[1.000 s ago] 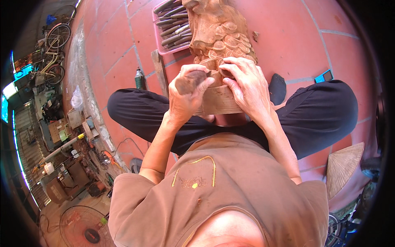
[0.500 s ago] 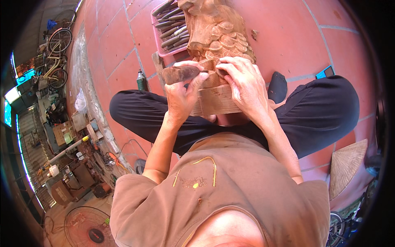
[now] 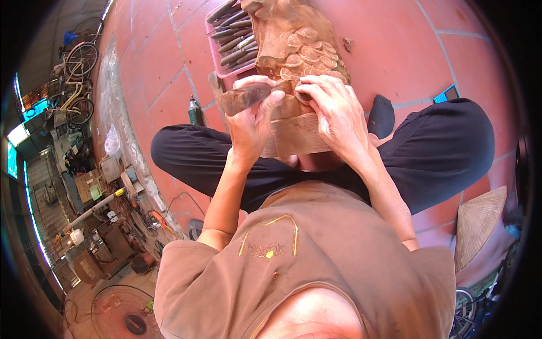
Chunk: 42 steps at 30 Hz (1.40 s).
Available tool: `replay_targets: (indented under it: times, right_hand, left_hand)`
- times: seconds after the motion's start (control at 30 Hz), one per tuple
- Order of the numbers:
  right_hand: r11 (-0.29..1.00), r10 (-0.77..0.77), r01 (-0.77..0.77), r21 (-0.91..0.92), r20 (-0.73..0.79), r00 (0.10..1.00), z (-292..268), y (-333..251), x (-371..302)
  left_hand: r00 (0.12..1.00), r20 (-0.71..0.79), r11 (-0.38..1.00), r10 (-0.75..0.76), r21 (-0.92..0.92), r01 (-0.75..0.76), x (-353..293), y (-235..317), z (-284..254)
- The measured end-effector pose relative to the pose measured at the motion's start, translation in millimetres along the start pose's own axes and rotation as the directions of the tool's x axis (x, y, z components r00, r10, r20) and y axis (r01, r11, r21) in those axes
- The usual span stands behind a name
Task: The person carves a wooden sculpture using a chisel and mallet. They hold the sculpture with one hand and strike the chisel with the other to shape the wood.
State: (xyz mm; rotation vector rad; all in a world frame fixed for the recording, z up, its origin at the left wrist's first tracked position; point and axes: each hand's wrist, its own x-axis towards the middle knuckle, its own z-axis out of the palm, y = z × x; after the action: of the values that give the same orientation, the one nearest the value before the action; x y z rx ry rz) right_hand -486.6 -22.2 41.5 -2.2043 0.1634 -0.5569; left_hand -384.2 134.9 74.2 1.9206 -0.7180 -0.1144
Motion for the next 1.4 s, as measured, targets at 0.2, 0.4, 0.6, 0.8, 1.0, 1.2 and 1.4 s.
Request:
replay_targets:
  times: [0.2,0.4,0.6,0.8,1.0,1.2,1.4]
  right_hand:
    - [1.000,0.022,-0.022,0.008,0.017,1.000,-0.9,1.1,0.2]
    - [1.000,-0.006,0.006,0.009,-0.014,1.000,-0.2,0.7,1.0]
    - [1.000,0.009,-0.009,0.021,0.001,1.000,-0.4,1.8,1.2]
    - [1.000,-0.005,0.005,0.003,-0.006,1.000,-1.2,0.6,0.9]
    - [1.000,0.006,-0.006,0.031,0.002,1.000,-0.1,1.6,0.7]
    - [1.000,0.005,-0.005,0.013,-0.012,1.000,0.0,1.1,0.1]
    - [1.000,0.002,-0.002,0.021,-0.007,1.000,0.7,3.5,0.0]
  left_hand:
    - [0.973,0.126,0.921,0.196,0.316,-0.226,-6.6,8.3,4.4]
    - [0.999,0.048,0.998,0.007,0.070,-0.010,1.7,2.7,-0.4]
    - [0.969,0.168,0.918,0.181,0.325,-0.227,-8.6,11.2,5.1]
    - [0.997,0.046,0.986,0.058,0.155,-0.065,2.9,2.2,0.9]
    - [0.960,0.151,0.891,0.236,0.359,-0.276,-4.8,10.1,12.3]
    - [0.998,0.029,0.992,0.063,0.103,-0.065,8.9,4.4,3.9]
    - [0.958,0.153,0.894,0.242,0.349,-0.281,-2.8,9.0,17.5]
